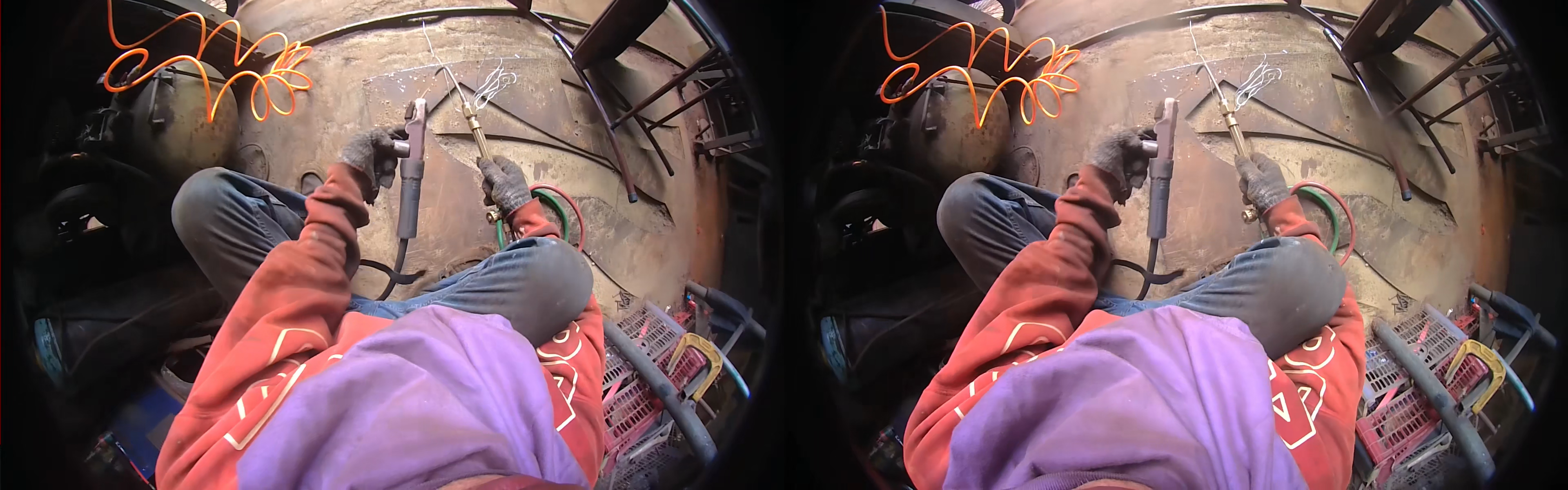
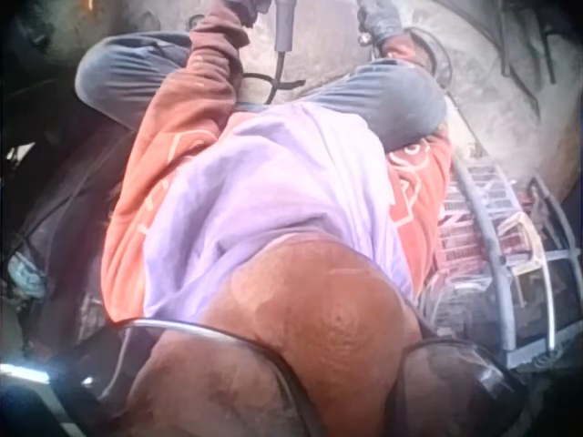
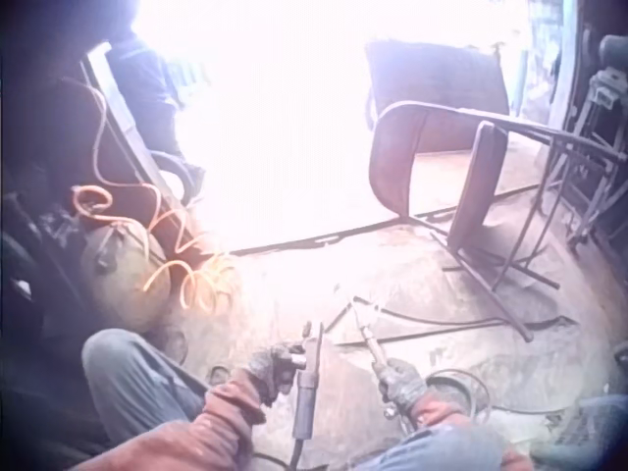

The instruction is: The person uses a wrench to adjust a gas cylinder and then uses a welding torch to join metal parts of a chair frame.

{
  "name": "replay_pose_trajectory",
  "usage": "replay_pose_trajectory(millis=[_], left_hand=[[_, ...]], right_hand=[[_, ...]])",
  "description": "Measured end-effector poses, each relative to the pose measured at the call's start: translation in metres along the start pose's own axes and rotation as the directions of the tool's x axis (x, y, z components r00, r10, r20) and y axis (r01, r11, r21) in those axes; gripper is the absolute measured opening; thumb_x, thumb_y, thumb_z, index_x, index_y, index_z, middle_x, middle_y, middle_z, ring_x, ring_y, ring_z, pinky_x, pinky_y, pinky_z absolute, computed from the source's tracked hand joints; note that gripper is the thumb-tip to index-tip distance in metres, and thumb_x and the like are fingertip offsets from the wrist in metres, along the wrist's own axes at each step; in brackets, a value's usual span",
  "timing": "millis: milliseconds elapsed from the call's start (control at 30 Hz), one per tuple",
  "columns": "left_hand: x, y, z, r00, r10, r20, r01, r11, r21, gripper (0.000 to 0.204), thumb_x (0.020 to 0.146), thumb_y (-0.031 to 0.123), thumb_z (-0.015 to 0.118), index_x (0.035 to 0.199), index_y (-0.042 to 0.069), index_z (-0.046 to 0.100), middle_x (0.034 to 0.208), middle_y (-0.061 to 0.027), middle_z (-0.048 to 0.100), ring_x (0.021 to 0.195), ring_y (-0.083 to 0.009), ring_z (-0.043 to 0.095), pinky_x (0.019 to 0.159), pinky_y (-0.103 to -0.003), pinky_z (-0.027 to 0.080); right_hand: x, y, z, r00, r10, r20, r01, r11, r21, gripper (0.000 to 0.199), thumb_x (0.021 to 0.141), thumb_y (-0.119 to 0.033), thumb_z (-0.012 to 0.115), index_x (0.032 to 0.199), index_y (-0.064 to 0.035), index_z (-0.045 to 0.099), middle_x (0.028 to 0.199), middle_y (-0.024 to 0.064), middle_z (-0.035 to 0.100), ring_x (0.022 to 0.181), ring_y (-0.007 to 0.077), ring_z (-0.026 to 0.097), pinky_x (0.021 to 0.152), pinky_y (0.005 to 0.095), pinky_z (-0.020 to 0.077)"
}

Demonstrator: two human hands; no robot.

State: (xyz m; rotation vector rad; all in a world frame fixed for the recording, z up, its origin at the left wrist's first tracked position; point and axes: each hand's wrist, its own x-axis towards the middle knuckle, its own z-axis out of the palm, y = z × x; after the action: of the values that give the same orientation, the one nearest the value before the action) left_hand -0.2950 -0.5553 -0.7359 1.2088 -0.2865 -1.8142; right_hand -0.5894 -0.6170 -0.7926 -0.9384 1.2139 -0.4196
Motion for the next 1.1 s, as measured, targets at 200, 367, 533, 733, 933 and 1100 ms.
replay_pose_trajectory(millis=[200, 367, 533, 733, 933, 1100], left_hand=[[-0.002, 0.014, -0.008, 0.999, -0.027, 0.019, 0.023, 0.978, 0.207, 0.057, 0.077, 0.011, 0.064, 0.134, 0.008, 0.062, 0.073, -0.0072, 0.065, 0.042, -0.0189, 0.051, 0.039, -0.036, 0.044], [-0.024, 0.024, 0.033, 0.745, 0.575, -0.338, -0.171, 0.655, 0.736, 0.036, 0.083, 0.022, 0.063, 0.111, 0.002, 0.073, 0.081, -0.0142, 0.072, 0.064, -0.0274, 0.069, 0.058, -0.040, 0.051], [0.011, 0.015, -0.020, 0.603, 0.645, -0.469, 0.297, 0.365, 0.883, 0.036, 0.085, 0.030, 0.064, 0.105, 0.001, 0.071, 0.098, -0.0273, 0.070, 0.094, -0.0457, 0.067, 0.080, -0.050, 0.052], [0.045, -0.016, -0.061, 0.729, 0.654, -0.201, 0.369, -0.129, 0.920, 0.038, 0.085, 0.027, 0.069, 0.113, 0.003, 0.069, 0.104, -0.0265, 0.071, 0.101, -0.0431, 0.068, 0.090, -0.049, 0.051], [0.044, -0.032, -0.070, 0.722, 0.673, -0.159, 0.365, -0.175, 0.914, 0.031, 0.090, 0.023, 0.067, 0.113, 0.003, 0.069, 0.104, -0.0211, 0.070, 0.099, -0.0358, 0.068, 0.089, -0.045, 0.051], [0.042, -0.062, -0.059, 0.636, 0.708, -0.307, 0.380, 0.060, 0.923, 0.026, 0.094, 0.020, 0.065, 0.113, 0.003, 0.069, 0.103, -0.0166, 0.069, 0.097, -0.0297, 0.067, 0.088, -0.041, 0.051]], right_hand=[[-0.004, 0.002, 0.004, 1.000, -0.023, 0.004, 0.022, 0.998, 0.055, 0.029, 0.098, -0.036, 0.065, 0.084, -0.0124, 0.056, 0.059, -0.0017, 0.048, 0.046, 0.0105, 0.043, 0.042, 0.0292, 0.0360], [-0.019, -0.019, -0.014, 0.985, -0.166, -0.035, 0.169, 0.976, 0.137, 0.043, 0.101, -0.039, 0.062, 0.123, -0.0024, 0.064, 0.062, -0.0019, 0.050, 0.048, 0.0105, 0.046, 0.048, 0.0291, 0.0478], [-0.045, -0.072, -0.045, 0.908, -0.411, -0.083, 0.416, 0.860, 0.296, 0.040, 0.104, -0.029, 0.059, 0.124, 0.0057, 0.061, 0.063, -0.0002, 0.051, 0.049, 0.0097, 0.047, 0.053, 0.0298, 0.0496], [-0.069, -0.110, -0.074, 0.859, -0.495, -0.134, 0.511, 0.804, 0.303, 0.052, 0.103, -0.036, 0.059, 0.131, 0.0070, 0.055, 0.062, -0.0010, 0.048, 0.053, 0.0107, 0.047, 0.058, 0.0314, 0.0480], [-0.070, -0.128, -0.069, 0.845, -0.526, -0.097, 0.529, 0.796, 0.294, 0.056, 0.103, -0.041, 0.056, 0.135, 0.0046, 0.052, 0.062, -0.0037, 0.047, 0.057, 0.0114, 0.049, 0.067, 0.0331, 0.0492], [-0.083, -0.162, -0.077, 0.862, -0.492, -0.118, 0.506, 0.836, 0.210, 0.057, 0.103, -0.044, 0.057, 0.138, 0.0003, 0.052, 0.063, -0.0037, 0.048, 0.055, 0.0126, 0.050, 0.063, 0.0316, 0.0517]])
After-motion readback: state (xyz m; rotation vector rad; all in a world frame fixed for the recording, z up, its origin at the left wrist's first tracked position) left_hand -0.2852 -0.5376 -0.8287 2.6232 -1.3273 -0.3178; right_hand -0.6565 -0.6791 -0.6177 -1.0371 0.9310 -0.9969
